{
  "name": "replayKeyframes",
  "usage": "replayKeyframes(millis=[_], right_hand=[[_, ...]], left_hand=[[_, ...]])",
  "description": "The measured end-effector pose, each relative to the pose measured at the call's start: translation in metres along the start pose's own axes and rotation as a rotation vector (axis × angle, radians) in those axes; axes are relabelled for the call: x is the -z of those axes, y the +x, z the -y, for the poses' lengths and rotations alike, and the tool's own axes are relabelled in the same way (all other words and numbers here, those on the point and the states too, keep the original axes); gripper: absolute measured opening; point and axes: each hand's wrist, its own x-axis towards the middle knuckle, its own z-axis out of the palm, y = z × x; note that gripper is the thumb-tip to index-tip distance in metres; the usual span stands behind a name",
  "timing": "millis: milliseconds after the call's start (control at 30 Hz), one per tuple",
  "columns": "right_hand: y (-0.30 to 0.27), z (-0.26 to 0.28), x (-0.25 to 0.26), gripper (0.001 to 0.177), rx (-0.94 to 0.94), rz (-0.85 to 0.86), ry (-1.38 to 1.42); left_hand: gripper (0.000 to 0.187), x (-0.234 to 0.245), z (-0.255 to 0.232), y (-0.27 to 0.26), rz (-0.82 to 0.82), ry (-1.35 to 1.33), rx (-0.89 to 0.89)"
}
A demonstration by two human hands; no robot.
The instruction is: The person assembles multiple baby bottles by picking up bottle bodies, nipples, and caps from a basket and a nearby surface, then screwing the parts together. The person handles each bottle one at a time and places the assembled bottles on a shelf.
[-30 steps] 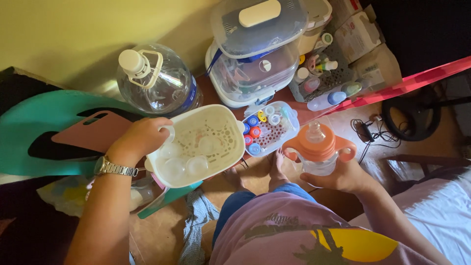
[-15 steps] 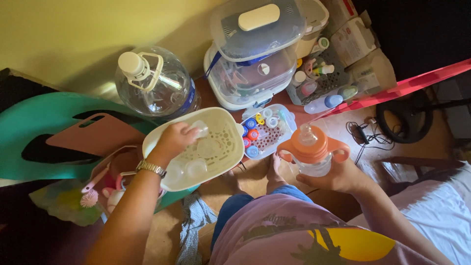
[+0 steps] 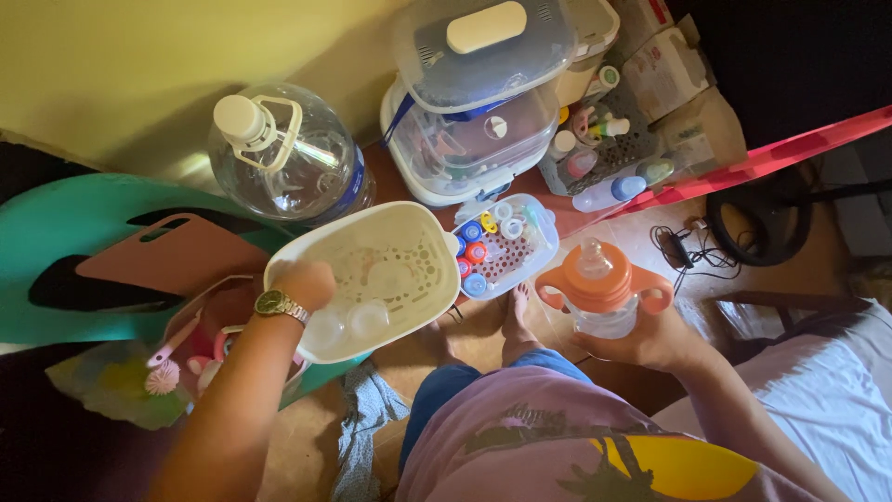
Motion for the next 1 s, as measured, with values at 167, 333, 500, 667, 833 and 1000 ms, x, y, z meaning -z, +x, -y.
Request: replayKeyframes(millis=[167,333,500,667,833,1000], right_hand=[[-0.024,-0.039,-0.012,0.063,-0.006,0.006,-0.072],[0.018,-0.001,-0.022,0.054,0.069,0.039,-0.125],[0.033,0.016,-0.019,0.055,0.173,0.071,-0.168],[0.017,-0.006,-0.015,0.067,0.128,0.003,-0.042],[-0.006,-0.014,-0.004,0.044,-0.385,0.091,-0.069],[-0.007,-0.028,0.0,0.052,0.289,0.087,-0.328]], left_hand=[[0.04,-0.051,-0.013,0.051,0.686,-0.034,0.244],[0.03,0.121,-0.054,0.024,0.795,-0.132,0.334],[0.041,0.146,-0.044,0.021,0.917,-0.023,0.035],[0.037,0.044,-0.056,0.035,0.727,0.147,0.151],[0.037,0.115,-0.047,0.031,0.798,0.083,0.129],[0.044,0.179,-0.034,0.014,0.899,-0.004,0.067]])
